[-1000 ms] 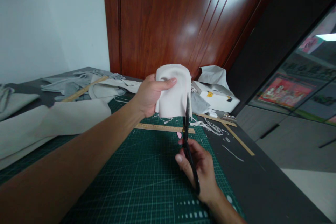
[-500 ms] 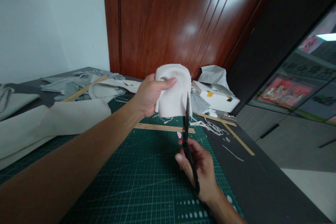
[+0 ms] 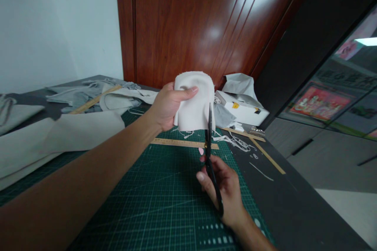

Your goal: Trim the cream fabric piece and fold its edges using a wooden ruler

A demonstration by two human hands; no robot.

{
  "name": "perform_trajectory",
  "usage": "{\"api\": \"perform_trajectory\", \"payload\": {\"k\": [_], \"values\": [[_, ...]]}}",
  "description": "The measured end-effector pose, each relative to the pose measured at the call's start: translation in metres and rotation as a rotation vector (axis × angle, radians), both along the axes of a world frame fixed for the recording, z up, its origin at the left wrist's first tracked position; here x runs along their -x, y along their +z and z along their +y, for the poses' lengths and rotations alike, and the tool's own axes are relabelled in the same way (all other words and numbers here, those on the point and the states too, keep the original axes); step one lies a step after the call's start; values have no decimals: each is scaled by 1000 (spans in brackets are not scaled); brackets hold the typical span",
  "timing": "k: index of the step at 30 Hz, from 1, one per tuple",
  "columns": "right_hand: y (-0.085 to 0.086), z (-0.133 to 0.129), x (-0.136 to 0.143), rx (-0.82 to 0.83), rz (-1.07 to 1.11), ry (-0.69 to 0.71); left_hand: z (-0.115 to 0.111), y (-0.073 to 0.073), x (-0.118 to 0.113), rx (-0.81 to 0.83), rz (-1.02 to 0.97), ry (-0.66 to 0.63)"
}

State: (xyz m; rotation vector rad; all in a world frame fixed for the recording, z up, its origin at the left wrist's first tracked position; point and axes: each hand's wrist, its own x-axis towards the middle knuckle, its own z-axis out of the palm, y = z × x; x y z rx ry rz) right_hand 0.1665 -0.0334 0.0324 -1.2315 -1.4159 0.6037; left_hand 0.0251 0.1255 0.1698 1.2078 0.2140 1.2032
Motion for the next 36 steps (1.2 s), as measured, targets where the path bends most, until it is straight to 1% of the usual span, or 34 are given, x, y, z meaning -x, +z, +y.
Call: {"api": "perform_trajectory", "payload": {"k": [7, 18, 25, 36], "values": [[2, -1, 0, -7, -33, -18, 1, -1, 0, 4, -15, -4], [2, 0, 0, 5, -12, -8, 0, 0, 1, 17, -19, 2], [2, 0, -1, 5, -26, -12, 1, 0, 1, -7, -1, 21], [0, 0, -2, -13, -34, -16, 3, -1, 1, 17, -19, 0]]}}
